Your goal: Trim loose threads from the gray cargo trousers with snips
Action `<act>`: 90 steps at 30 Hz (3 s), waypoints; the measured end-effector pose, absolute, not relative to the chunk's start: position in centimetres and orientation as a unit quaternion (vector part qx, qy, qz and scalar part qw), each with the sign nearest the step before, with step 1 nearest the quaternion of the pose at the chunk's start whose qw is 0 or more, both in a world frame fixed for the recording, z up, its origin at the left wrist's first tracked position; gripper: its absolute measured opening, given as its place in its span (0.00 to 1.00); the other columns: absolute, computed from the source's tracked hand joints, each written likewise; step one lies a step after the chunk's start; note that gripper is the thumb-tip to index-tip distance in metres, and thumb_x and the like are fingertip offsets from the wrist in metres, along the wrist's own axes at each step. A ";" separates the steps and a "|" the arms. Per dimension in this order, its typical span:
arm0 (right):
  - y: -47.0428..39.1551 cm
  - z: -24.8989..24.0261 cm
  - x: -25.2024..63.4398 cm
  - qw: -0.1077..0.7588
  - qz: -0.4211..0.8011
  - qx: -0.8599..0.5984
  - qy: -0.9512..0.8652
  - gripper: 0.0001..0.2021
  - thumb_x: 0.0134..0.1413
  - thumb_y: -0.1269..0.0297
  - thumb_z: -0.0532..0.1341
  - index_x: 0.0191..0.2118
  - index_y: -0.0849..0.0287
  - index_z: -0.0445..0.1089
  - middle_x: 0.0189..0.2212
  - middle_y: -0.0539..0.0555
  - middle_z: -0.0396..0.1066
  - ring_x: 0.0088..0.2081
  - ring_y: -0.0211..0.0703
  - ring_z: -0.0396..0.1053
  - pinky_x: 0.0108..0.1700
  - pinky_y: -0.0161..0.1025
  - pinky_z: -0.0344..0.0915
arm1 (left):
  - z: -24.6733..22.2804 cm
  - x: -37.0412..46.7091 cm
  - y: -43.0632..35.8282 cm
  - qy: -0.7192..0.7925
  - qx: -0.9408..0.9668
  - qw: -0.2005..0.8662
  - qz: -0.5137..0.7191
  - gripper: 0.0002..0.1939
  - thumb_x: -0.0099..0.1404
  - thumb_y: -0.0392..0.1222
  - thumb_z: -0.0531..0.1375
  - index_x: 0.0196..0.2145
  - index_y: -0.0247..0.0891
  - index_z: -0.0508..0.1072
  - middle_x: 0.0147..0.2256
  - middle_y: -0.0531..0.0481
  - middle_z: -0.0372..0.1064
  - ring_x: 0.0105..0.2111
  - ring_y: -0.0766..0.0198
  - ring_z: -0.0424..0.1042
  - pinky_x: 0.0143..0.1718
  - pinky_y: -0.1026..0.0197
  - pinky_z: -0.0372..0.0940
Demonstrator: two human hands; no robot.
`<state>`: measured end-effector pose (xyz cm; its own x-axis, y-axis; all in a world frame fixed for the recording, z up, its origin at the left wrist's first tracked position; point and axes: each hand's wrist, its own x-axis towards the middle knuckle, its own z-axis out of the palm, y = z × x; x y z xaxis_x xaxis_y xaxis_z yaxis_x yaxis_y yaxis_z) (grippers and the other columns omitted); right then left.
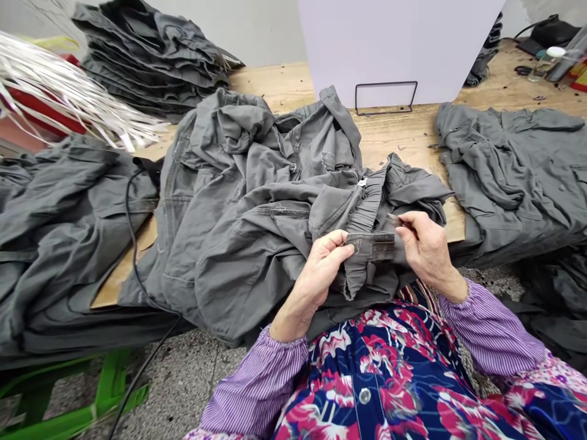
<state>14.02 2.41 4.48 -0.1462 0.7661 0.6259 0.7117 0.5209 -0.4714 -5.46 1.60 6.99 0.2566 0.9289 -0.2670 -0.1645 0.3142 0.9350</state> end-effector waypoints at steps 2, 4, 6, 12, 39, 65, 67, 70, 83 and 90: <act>2.1 4.1 14.6 0.445 0.089 -0.507 -0.733 0.06 0.61 0.64 0.52 0.41 0.59 0.62 0.31 0.53 0.67 0.31 0.40 0.66 0.33 0.36 0.62 | 7.1 -5.6 1.7 0.447 0.388 0.682 0.430 0.03 0.54 0.35 0.58 0.26 0.35 0.65 0.22 0.57 0.62 0.23 0.73 0.60 0.28 0.70 0.57; 1.5 3.8 14.7 0.444 0.122 -0.500 -0.733 0.06 0.61 0.65 0.52 0.41 0.59 0.61 0.31 0.53 0.66 0.31 0.39 0.66 0.32 0.36 0.62 | 7.2 -5.8 1.8 0.442 0.370 0.686 0.444 0.03 0.54 0.34 0.58 0.26 0.35 0.64 0.23 0.57 0.63 0.23 0.73 0.60 0.27 0.71 0.58; 0.8 3.6 14.2 0.435 0.104 -0.475 -0.758 0.06 0.61 0.66 0.52 0.41 0.60 0.62 0.31 0.53 0.66 0.31 0.40 0.65 0.32 0.36 0.62 | 7.3 -5.8 1.9 0.439 0.363 0.686 0.452 0.04 0.54 0.33 0.57 0.25 0.35 0.64 0.23 0.56 0.64 0.23 0.73 0.61 0.28 0.71 0.59; -0.2 3.4 11.7 0.348 -0.023 -0.432 -0.832 0.06 0.61 0.67 0.52 0.37 0.62 0.64 0.28 0.56 0.66 0.30 0.42 0.61 0.32 0.39 0.58 | 7.2 -5.6 1.7 0.435 0.369 0.690 0.446 0.03 0.57 0.36 0.57 0.27 0.35 0.65 0.23 0.56 0.64 0.23 0.73 0.62 0.27 0.71 0.59; 4.8 -0.8 21.9 0.279 -0.019 -0.593 -0.755 0.11 0.51 0.73 0.56 0.39 0.62 0.72 0.30 0.57 0.72 0.34 0.45 0.68 0.35 0.37 0.59 | 6.4 0.2 3.4 0.472 0.766 0.373 0.228 0.03 0.58 0.35 0.56 0.27 0.36 0.69 0.23 0.54 0.67 0.24 0.68 0.64 0.28 0.65 0.55; 6.4 -3.4 21.7 0.442 0.246 -0.607 -0.613 0.12 0.54 0.58 0.56 0.36 0.62 0.70 0.28 0.53 0.72 0.27 0.39 0.67 0.29 0.34 0.63 | 4.1 4.8 12.9 0.492 0.728 0.425 0.216 0.07 0.58 0.35 0.49 0.24 0.36 0.63 0.20 0.54 0.58 0.19 0.70 0.59 0.22 0.67 0.56; 6.1 -2.8 22.1 0.439 0.250 -0.597 -0.624 0.12 0.53 0.57 0.58 0.34 0.62 0.71 0.25 0.51 0.71 0.24 0.37 0.65 0.27 0.34 0.61 | 6.2 3.9 11.3 0.432 0.741 0.475 0.195 0.09 0.60 0.40 0.50 0.23 0.36 0.61 0.18 0.55 0.58 0.17 0.71 0.58 0.20 0.68 0.56; 6.1 -1.3 23.1 0.434 0.235 -0.582 -0.646 0.11 0.53 0.57 0.58 0.30 0.61 0.71 0.20 0.49 0.68 0.21 0.36 0.62 0.24 0.33 0.58 | 7.9 2.7 7.5 0.242 0.824 0.511 0.018 0.16 0.64 0.44 0.48 0.21 0.36 0.62 0.19 0.52 0.62 0.19 0.69 0.61 0.23 0.65 0.59; 11.6 2.1 19.7 0.244 0.000 -0.542 -0.804 0.07 0.51 0.71 0.60 0.38 0.61 0.69 0.38 0.60 0.68 0.40 0.49 0.64 0.37 0.39 0.57 | 5.8 -3.6 1.3 0.197 0.974 0.108 -0.014 0.14 0.56 0.53 0.61 0.25 0.40 0.71 0.40 0.47 0.70 0.52 0.50 0.56 0.56 0.41 0.39; 13.3 3.6 22.4 0.367 0.154 -0.543 -0.740 0.11 0.58 0.65 0.52 0.26 0.59 0.61 0.20 0.48 0.59 0.23 0.35 0.57 0.27 0.33 0.54 | 6.3 -5.3 2.5 0.311 0.943 0.117 -0.014 0.26 0.54 0.65 0.55 0.20 0.36 0.68 0.19 0.48 0.62 0.31 0.59 0.62 0.41 0.55 0.54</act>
<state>22.40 13.33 3.59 -0.1415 0.9161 0.3753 0.6906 0.3629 -0.6256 -5.27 2.50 6.25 0.8057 0.5839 -0.0993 0.5905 -0.7788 0.2118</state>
